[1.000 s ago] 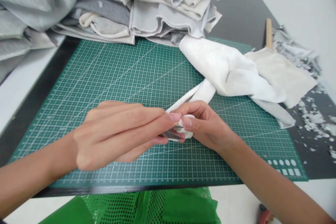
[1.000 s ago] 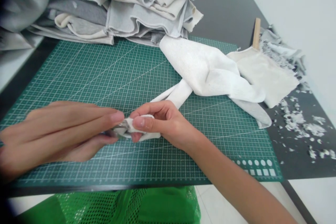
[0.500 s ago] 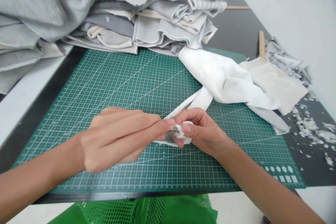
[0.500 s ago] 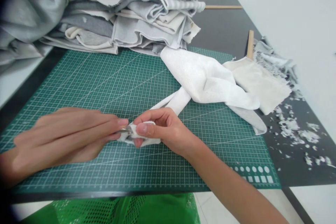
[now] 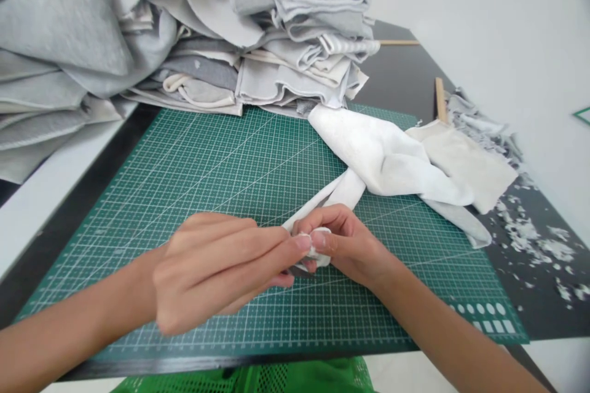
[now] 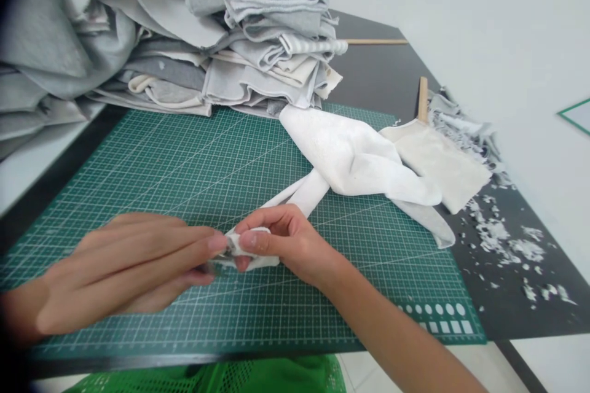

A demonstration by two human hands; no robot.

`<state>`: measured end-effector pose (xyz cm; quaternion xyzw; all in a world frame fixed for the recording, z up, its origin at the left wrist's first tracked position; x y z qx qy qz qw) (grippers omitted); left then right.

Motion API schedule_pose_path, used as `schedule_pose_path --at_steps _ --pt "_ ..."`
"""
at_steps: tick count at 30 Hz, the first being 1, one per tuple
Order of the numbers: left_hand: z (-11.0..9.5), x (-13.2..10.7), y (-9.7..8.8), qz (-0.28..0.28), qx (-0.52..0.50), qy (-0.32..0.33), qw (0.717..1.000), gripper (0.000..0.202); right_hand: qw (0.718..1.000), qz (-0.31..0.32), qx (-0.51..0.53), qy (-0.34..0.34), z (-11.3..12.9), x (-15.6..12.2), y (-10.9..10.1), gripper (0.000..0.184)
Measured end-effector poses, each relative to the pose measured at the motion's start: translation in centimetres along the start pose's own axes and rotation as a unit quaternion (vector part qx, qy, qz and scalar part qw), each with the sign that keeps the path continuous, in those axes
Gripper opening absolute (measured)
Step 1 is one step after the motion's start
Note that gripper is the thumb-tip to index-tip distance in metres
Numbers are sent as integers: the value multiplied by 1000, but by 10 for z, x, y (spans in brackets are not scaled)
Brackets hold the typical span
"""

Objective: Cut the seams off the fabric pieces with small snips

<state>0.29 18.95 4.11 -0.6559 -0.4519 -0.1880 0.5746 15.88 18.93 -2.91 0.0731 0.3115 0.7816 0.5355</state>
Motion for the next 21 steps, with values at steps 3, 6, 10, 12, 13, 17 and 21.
schedule_pose_path --at_steps 3,6,10,12,13,17,21 --pt "-2 -5 4 16 17 58 998 25 1000 -11 -3 -4 0 0 0 14" --pt "-1 -9 7 27 17 43 999 27 1000 -4 4 -10 0 0 0 13" --pt "2 -11 5 -26 14 -1 1000 30 1000 2 8 -6 -1 0 0 12" --pt "2 -13 7 -14 29 11 999 29 1000 -1 2 -6 -1 0 -1 14" --pt "2 -14 8 -4 38 22 999 29 1000 -4 0 -7 -1 0 -1 16" --pt "4 -14 8 -4 32 57 998 33 1000 -17 -1 -5 -1 0 -1 19" --pt "5 -12 9 -17 12 69 997 32 999 -32 10 6 -2 0 -1 19"
Point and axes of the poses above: each hand's wrist, its own x-axis towards the middle knuckle, its own y-axis out of the palm, z = x × y, the point moved 5 cm from there along x, towards the middle knuckle, and after that the axes turned 11 degrees about -z, right-handed, at the moved point
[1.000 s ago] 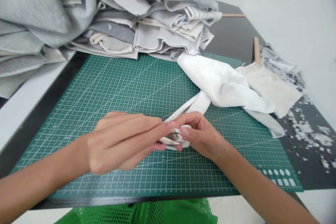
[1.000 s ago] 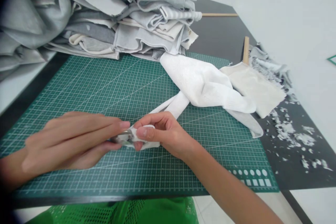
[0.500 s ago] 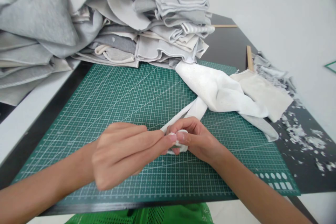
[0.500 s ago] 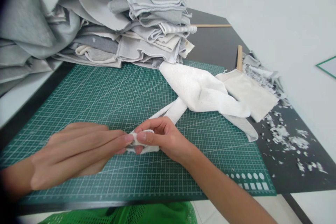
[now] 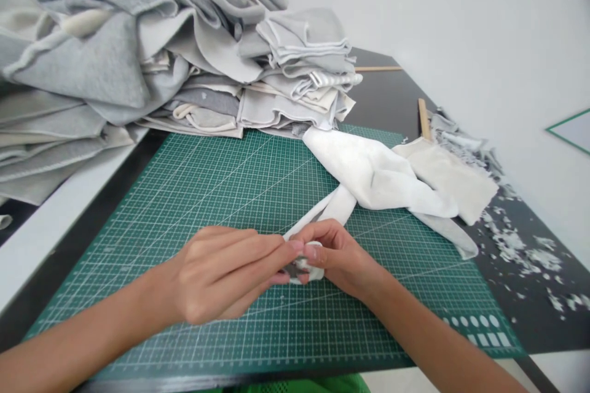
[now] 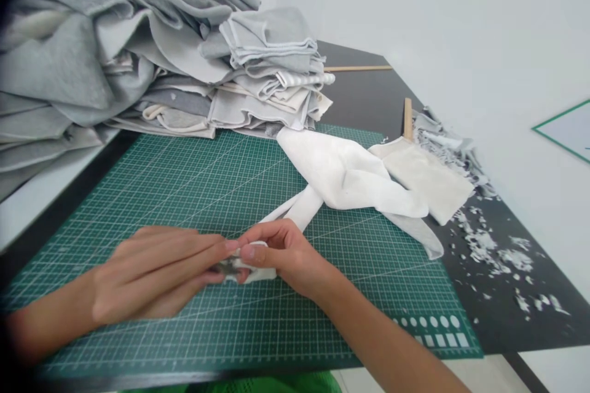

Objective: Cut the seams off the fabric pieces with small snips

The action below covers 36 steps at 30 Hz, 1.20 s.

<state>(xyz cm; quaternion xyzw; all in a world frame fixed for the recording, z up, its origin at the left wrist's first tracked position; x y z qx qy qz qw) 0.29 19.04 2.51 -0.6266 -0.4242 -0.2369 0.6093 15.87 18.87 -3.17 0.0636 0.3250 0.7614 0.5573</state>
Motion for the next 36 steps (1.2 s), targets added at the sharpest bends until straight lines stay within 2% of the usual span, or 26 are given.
schedule_pose_path --at_steps 9,15,21,27,32,36 --pt "0 5 -3 -34 -20 2 999 31 1000 6 5 -3 -1 0 0 19" --pt "0 2 -1 -25 -29 21 999 39 1000 7 0 -16 1 0 1 20" --pt "1 1 0 -15 -29 19 999 39 1000 2 0 -11 0 1 0 23" --pt "2 2 -2 -30 -15 10 999 33 1000 5 9 -3 -2 1 -2 22" --pt "5 -3 2 -16 -18 18 1000 38 1000 -6 19 2 -2 2 -2 23" --pt "9 -2 -5 -67 -12 3 998 33 1000 -13 22 4 -2 2 -2 23"
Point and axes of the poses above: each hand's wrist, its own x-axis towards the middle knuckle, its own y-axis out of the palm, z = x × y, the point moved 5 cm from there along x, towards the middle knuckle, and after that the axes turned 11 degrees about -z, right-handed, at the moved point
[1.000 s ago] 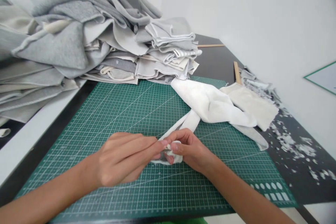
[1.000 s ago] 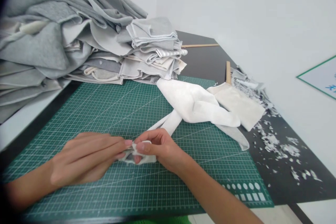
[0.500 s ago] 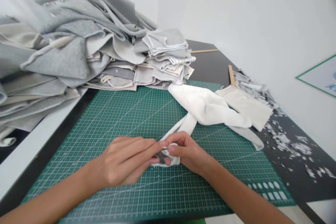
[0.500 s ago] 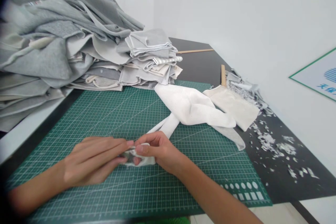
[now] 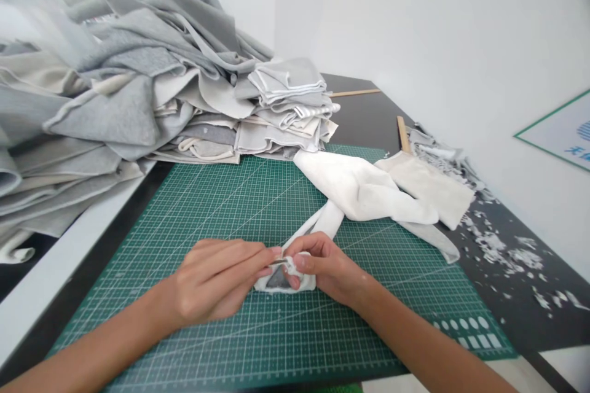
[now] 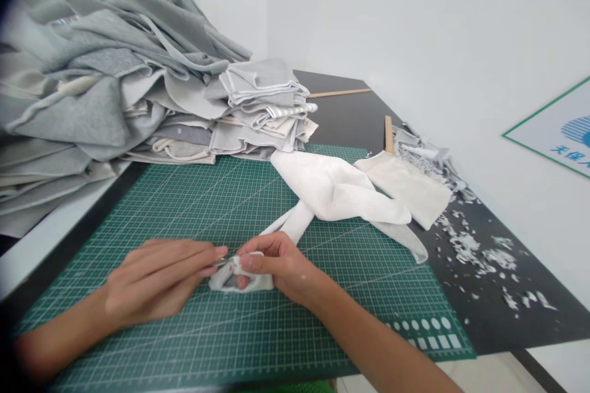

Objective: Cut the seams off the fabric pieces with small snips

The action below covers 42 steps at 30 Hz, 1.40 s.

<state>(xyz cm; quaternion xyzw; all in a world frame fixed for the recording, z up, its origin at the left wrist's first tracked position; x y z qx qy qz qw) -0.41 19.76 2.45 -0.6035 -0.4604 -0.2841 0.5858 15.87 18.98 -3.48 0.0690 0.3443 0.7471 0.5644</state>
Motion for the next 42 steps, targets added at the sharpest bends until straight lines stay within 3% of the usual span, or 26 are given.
schedule_pose_path --at_steps 6,15,19,25,28,32,38,42 --pt "16 2 -9 -50 -8 -93 994 43 1000 -15 5 -13 -2 0 0 24" --pt "49 -9 -1 -15 -46 -242 969 36 999 -12 17 -48 -1 1 1 24" --pt "64 -20 6 21 -54 -358 932 31 997 -10 18 -68 1 3 4 23" --pt "79 -24 21 122 -144 -492 850 53 983 -15 -75 -165 12 -3 5 34" --pt "86 -16 17 168 -156 -503 834 54 962 15 -166 -214 22 -12 10 32" --pt "92 -4 8 185 -126 -475 851 41 914 7 -291 -281 37 -19 17 18" --pt "104 -16 17 176 -96 -469 860 39 928 -5 -317 -195 44 -14 22 35" --pt "110 -25 20 142 -91 -470 866 38 922 -23 -315 -223 56 -13 20 31"
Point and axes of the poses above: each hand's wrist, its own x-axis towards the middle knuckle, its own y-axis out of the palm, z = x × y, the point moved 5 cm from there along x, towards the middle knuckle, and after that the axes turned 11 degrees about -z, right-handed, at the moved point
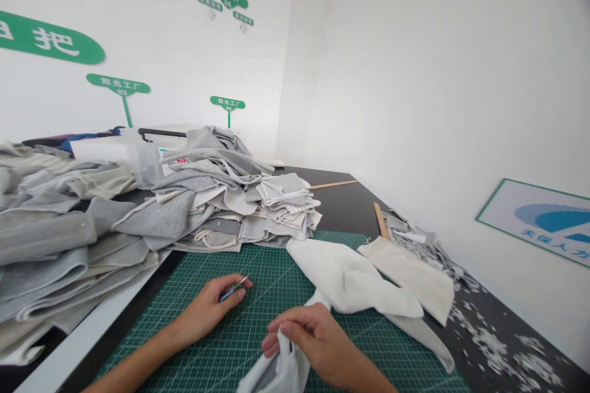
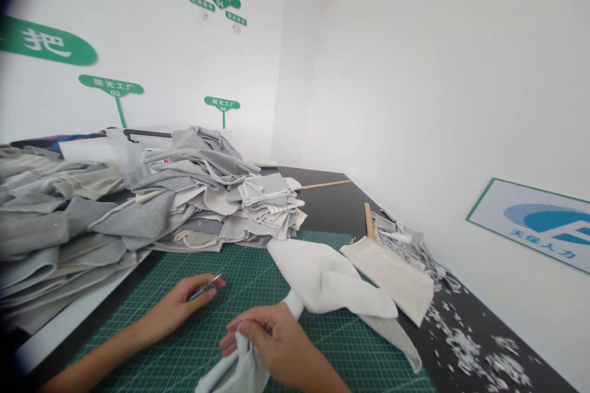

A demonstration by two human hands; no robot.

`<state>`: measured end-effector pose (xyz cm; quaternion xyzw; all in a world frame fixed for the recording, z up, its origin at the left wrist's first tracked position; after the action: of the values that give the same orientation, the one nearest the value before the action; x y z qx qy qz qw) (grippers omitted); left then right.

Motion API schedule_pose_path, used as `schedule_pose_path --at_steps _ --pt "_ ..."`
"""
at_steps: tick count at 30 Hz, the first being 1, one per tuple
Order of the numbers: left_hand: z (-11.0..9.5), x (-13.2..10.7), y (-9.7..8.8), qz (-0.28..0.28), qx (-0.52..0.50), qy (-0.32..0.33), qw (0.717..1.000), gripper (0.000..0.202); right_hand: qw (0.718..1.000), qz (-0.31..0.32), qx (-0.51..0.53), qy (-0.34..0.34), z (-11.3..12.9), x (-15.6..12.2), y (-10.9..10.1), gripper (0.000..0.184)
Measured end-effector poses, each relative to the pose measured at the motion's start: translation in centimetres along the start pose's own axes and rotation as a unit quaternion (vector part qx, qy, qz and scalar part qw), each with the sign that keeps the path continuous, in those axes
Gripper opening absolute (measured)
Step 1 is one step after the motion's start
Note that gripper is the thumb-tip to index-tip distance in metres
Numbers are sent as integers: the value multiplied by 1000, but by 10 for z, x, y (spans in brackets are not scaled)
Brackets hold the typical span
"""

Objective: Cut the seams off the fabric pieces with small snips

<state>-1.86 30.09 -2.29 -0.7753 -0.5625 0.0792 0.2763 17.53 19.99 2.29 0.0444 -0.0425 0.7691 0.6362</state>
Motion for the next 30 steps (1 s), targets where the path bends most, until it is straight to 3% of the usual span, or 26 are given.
schedule_pose_path --at_steps 5,8,12,14,16,18,20,24,26,30 --pt "7 -8 0 -17 7 5 1000 39 999 -31 20 -35 13 13 -11 18" --pt "13 -12 2 -18 28 -1 999 38 996 -58 -25 -63 15 19 -14 21" --pt "15 -13 3 -24 53 -6 998 37 1000 -9 23 -7 -3 18 -14 31" --pt "10 -12 2 -19 59 2 998 36 999 -18 38 7 -9 13 -18 34" --pt "2 -12 1 -5 58 16 998 35 997 -60 -34 -14 -7 5 -24 31" --pt "-6 -11 0 8 53 31 998 35 986 -65 -143 -62 4 -4 -21 24" --pt "-10 -11 0 17 51 44 998 34 970 6 -211 -120 16 -13 -7 22" --pt "-10 -11 0 10 58 60 996 31 927 232 -220 -195 23 -27 26 30" --pt "-10 -13 0 7 65 73 995 29 912 268 -234 -204 17 -30 30 35" --pt "-12 -15 1 7 80 103 991 28 899 251 -292 -208 -1 -29 25 42"
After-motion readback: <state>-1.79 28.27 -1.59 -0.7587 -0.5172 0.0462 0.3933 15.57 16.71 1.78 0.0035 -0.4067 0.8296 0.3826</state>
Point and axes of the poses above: each hand's wrist, its own x-axis towards the middle knuckle, its own y-axis out of the palm, z = x × y, the point moved 5 cm from there along x, towards the middle knuckle, and after that the axes turned 11 degrees about -z, right-handed, at the moved point
